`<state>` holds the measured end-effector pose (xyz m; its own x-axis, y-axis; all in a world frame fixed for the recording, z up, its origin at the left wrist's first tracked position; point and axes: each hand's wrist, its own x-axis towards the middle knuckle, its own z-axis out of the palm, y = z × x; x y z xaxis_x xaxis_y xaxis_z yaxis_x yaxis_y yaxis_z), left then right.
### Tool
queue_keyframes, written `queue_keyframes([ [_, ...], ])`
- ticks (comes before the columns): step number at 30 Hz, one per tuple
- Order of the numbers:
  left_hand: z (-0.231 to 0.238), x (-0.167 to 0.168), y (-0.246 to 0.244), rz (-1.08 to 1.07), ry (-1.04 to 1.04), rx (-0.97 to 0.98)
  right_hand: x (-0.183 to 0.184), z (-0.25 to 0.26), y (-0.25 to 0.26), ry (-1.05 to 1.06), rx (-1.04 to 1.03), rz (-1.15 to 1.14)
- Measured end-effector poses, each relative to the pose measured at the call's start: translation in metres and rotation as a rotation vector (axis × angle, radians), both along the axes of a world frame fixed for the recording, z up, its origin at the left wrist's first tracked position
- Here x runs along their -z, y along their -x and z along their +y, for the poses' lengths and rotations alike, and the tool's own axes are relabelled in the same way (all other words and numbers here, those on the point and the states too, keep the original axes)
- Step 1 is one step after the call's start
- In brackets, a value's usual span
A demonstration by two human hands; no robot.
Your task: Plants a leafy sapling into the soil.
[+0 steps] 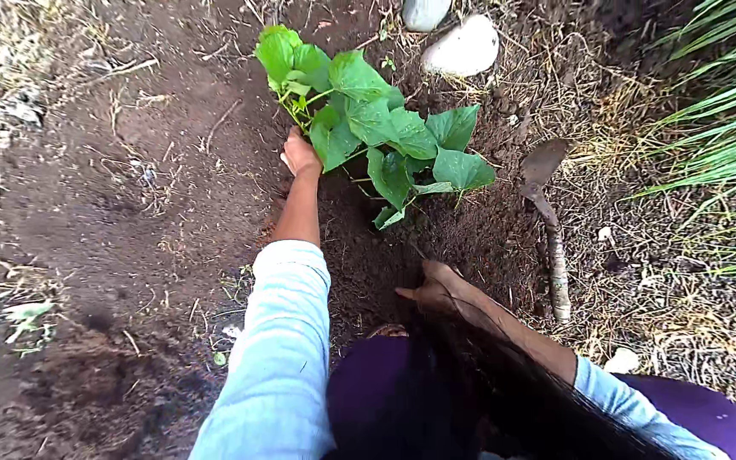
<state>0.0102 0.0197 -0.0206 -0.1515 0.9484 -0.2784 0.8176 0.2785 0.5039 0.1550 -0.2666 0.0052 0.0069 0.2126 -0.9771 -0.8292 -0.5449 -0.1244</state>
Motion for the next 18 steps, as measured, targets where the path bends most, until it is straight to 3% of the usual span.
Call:
queue_keyframes([
  [2, 0.005, 0.004, -0.001, 0.002, 0.007, 0.023, -0.014, 0.015, -0.004, -0.022, -0.036, 0.016],
  [6, -0.029, -0.019, 0.035, -0.209, -0.129, 0.099, -0.008, 0.001, -0.030, -0.102, -0.458, 0.008],
  [8, -0.087, -0.032, 0.061, -0.256, -0.339, 0.048, 0.000, -0.020, -0.040, -0.081, -0.534, 0.051],
  [10, -0.172, -0.029, 0.074, -0.303, -0.460, -0.011, -0.005, -0.039, -0.037, -0.106, -0.545, 0.124],
  [12, -0.260, -0.005, 0.074, -0.320, -0.461, 0.002, -0.001, -0.047, -0.027, -0.185, -0.530, 0.162],
  [14, -0.315, 0.030, 0.060, -0.319, -0.441, -0.021, 0.005, -0.042, -0.013, -0.222, -0.485, 0.177],
  [18, -0.323, 0.073, 0.022, -0.261, -0.366, -0.183, 0.004, -0.015, 0.009, -0.008, -0.291, 0.295],
])
